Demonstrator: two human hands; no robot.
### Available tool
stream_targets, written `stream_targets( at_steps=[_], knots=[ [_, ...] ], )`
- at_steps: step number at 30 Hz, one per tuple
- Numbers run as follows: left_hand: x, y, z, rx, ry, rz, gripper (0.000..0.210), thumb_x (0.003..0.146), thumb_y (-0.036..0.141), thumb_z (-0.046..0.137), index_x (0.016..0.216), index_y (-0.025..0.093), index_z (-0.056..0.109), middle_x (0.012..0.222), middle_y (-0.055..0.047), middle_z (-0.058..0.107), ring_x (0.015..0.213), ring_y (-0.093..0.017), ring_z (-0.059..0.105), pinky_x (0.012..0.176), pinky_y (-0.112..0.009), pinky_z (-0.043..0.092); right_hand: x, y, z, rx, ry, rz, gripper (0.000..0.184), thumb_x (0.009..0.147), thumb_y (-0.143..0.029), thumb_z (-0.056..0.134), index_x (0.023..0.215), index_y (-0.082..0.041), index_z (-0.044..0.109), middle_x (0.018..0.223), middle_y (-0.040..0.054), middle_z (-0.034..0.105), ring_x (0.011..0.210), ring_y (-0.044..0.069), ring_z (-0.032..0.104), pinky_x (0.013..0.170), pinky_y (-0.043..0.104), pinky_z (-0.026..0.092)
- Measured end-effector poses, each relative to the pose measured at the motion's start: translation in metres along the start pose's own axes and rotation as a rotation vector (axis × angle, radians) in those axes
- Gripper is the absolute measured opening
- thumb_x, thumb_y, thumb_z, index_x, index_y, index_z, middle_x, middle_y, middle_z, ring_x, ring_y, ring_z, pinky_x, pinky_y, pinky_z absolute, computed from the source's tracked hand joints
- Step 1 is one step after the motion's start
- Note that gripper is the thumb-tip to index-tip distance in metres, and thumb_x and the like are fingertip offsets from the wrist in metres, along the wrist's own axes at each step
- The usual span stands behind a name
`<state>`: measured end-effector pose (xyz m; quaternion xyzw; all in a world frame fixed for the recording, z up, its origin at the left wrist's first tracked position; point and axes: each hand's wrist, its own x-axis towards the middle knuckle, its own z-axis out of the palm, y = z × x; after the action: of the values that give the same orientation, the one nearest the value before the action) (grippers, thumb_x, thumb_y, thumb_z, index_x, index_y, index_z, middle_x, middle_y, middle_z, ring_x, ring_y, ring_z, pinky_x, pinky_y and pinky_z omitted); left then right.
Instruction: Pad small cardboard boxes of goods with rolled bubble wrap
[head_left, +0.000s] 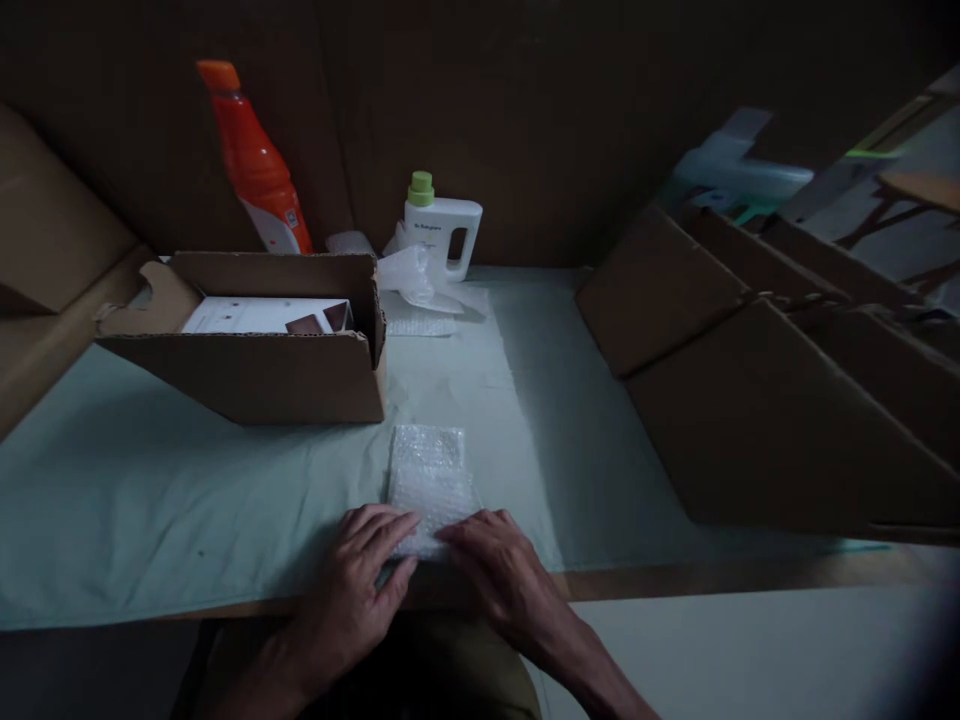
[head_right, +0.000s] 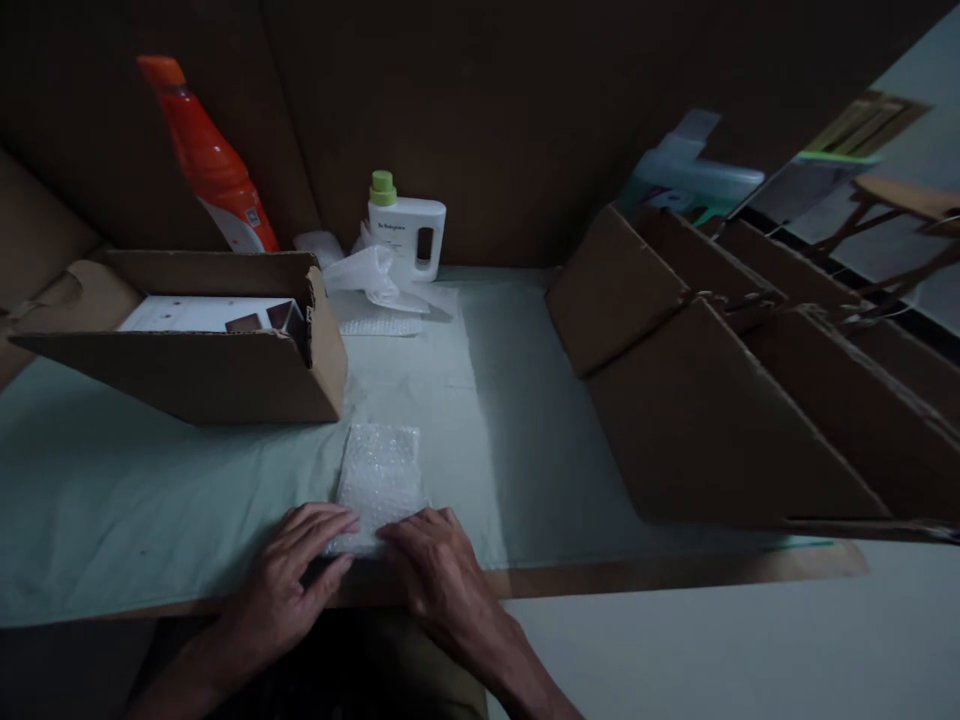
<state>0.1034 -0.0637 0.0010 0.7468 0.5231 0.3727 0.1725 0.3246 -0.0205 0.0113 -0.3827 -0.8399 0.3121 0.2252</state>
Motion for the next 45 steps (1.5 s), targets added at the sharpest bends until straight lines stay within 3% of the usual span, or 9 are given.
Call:
stream_targets(
  at_steps=[7,12,17,23,29,33,36,41,45],
  knots=[
    [0.016,-0.015,0.017,-0.048,-0.021,-0.257,0.028,0.093,0.019,0.054,0.114,0.018,0.074,0.095,-0.009,0.076,0.091,-0.023,0.070,0.083,-0.036,0.058,-0.001,0.003,0.008,-0.389,0.371,-0.127,0.026,0.098,-0.022,0.060,0.124,-0.024,0.065,0.120,0.0111,0.071,0.106,0.025,0.063,0.086,0.039,0.047],
    [0.020,-0.019,0.020,0.032,0.075,-0.234,0.027,0.090,0.020,0.060,0.114,0.019,0.072,0.106,-0.010,0.073,0.101,-0.026,0.066,0.092,-0.044,0.056,0.003,0.006,0.014,-0.465,0.256,-0.188,0.026,0.100,-0.017,0.056,0.123,-0.024,0.066,0.118,0.0084,0.074,0.110,0.024,0.063,0.090,0.040,0.043],
    [0.005,-0.018,0.008,-0.023,0.031,-0.139,0.040,0.093,0.026,0.062,0.132,0.018,0.063,0.122,-0.012,0.070,0.115,-0.026,0.063,0.101,-0.043,0.053,0.011,0.004,0.013,-0.231,0.174,-0.118,0.018,0.101,-0.018,0.057,0.114,-0.021,0.068,0.097,0.0055,0.078,0.086,0.019,0.068,0.079,0.034,0.047],
    [0.007,-0.019,0.008,-0.053,0.153,-0.316,0.042,0.092,0.029,0.060,0.133,0.019,0.063,0.123,-0.013,0.069,0.115,-0.028,0.063,0.102,-0.048,0.052,0.024,0.012,0.017,-0.211,0.121,0.084,0.020,0.101,-0.026,0.056,0.109,-0.020,0.073,0.089,0.0054,0.079,0.074,0.020,0.069,0.072,0.032,0.048],
    [0.002,0.002,-0.014,-0.702,0.287,-0.874,0.051,0.081,0.046,0.071,0.122,0.016,0.063,0.112,-0.012,0.067,0.095,-0.023,0.068,0.077,-0.036,0.058,0.035,0.013,0.018,-0.086,0.069,0.339,0.031,0.099,-0.039,0.053,0.108,-0.020,0.076,0.085,0.0058,0.079,0.072,0.021,0.070,0.066,0.029,0.047],
    [-0.006,0.020,-0.018,-1.220,0.250,-1.222,0.079,0.061,0.043,0.088,0.127,0.012,0.058,0.128,-0.020,0.068,0.114,-0.032,0.069,0.089,-0.042,0.060,0.027,0.004,0.012,0.140,0.051,0.411,0.038,0.098,-0.047,0.052,0.102,-0.017,0.075,0.077,0.0044,0.074,0.066,0.017,0.064,0.059,0.026,0.043],
    [-0.007,0.028,-0.012,-1.316,0.274,-1.228,0.086,0.058,0.040,0.093,0.132,0.013,0.057,0.130,-0.019,0.070,0.122,-0.032,0.067,0.104,-0.044,0.054,0.018,-0.004,0.014,0.299,0.064,0.430,0.041,0.096,-0.052,0.053,0.095,-0.016,0.073,0.075,0.0039,0.070,0.066,0.015,0.059,0.058,0.025,0.042],
    [-0.007,0.033,-0.004,-1.450,0.159,-1.136,0.064,0.060,0.040,0.092,0.114,0.012,0.072,0.115,-0.015,0.077,0.121,-0.034,0.066,0.106,-0.045,0.051,0.004,-0.025,0.026,0.576,0.027,0.474,0.049,0.094,-0.062,0.056,0.090,-0.016,0.070,0.076,0.0034,0.067,0.067,0.015,0.058,0.059,0.024,0.044],
    [-0.008,0.032,-0.003,-1.512,0.183,-1.150,0.054,0.057,0.038,0.092,0.102,0.013,0.077,0.102,-0.012,0.079,0.115,-0.035,0.068,0.102,-0.045,0.052,-0.004,-0.036,0.019,0.437,0.002,0.430,0.046,0.098,-0.059,0.053,0.089,-0.018,0.072,0.075,0.0038,0.070,0.067,0.016,0.061,0.062,0.025,0.048]
  ],
)
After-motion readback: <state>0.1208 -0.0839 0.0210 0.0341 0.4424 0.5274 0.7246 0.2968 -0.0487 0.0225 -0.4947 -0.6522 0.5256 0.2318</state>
